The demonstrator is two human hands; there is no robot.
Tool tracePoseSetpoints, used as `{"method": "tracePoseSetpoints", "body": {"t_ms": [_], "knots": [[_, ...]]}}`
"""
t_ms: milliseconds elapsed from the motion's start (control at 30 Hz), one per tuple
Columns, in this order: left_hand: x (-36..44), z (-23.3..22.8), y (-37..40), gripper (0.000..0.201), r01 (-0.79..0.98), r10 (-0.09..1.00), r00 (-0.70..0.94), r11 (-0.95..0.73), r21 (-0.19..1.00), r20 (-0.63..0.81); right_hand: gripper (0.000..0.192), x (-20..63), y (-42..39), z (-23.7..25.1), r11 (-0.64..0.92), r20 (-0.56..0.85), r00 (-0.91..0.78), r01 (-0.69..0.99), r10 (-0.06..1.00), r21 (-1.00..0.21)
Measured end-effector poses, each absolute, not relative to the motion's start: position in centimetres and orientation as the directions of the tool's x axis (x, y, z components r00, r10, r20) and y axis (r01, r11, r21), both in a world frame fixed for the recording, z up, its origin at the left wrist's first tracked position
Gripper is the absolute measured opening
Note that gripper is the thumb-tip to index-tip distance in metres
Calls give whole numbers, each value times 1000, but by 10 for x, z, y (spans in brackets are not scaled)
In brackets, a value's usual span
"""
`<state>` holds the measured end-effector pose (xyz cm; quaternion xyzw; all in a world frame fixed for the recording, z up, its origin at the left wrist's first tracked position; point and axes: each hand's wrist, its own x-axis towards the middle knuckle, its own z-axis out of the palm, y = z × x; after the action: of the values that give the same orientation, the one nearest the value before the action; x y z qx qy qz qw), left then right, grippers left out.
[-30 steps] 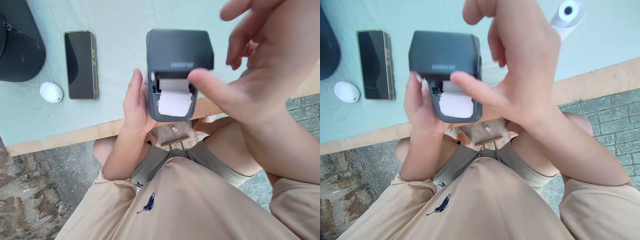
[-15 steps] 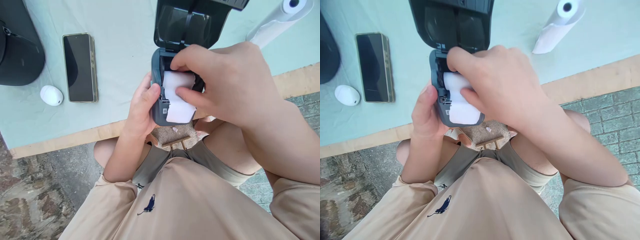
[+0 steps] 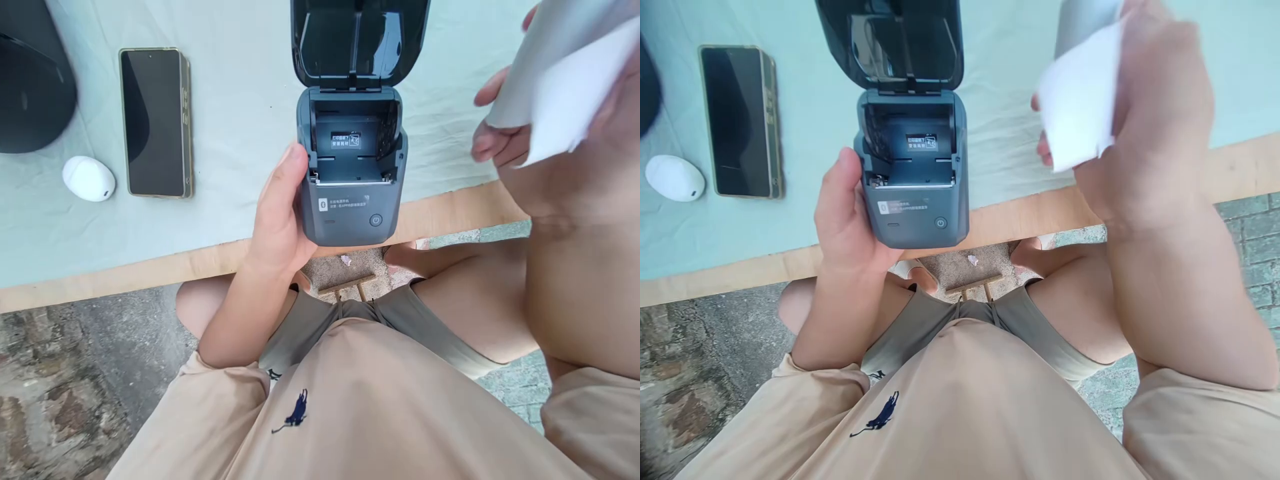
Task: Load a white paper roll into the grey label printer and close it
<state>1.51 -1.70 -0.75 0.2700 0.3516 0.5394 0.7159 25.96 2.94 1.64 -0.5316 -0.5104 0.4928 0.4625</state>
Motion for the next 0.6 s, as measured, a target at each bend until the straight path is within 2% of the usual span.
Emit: {"method": "tracePoseSetpoints", "body": {"t_ms": [67,133,267,367,433,533,600], "knots": [[15,-8,-17,45,-550,960,190,277,788,-206,45,257,27,13,-36,-33,25,109,999,-993],[15,-8,-18,45,-525,961,188,275,806,-205,36,251,20,14,68,61,-35,231,998,-971],[16,-7,-17,40,-535,961,180,275,799,-210,33,248,13,12,274,214,-172,548,962,-791],[16,-6,-16,37,-536,959,184,283,796,-217,38,251,19,3,393,302,-252,551,919,-736],[16,-6,-16,37,-533,959,185,282,797,-216,46,251,22,-2,362,272,-240,567,932,-740],[15,-6,-16,39,-513,960,181,278,812,-214,51,255,22,-2,168,85,-151,702,985,-692],[15,-7,-17,39,-502,957,173,288,816,-231,62,265,17,2,126,32,-162,608,986,-784]]}}
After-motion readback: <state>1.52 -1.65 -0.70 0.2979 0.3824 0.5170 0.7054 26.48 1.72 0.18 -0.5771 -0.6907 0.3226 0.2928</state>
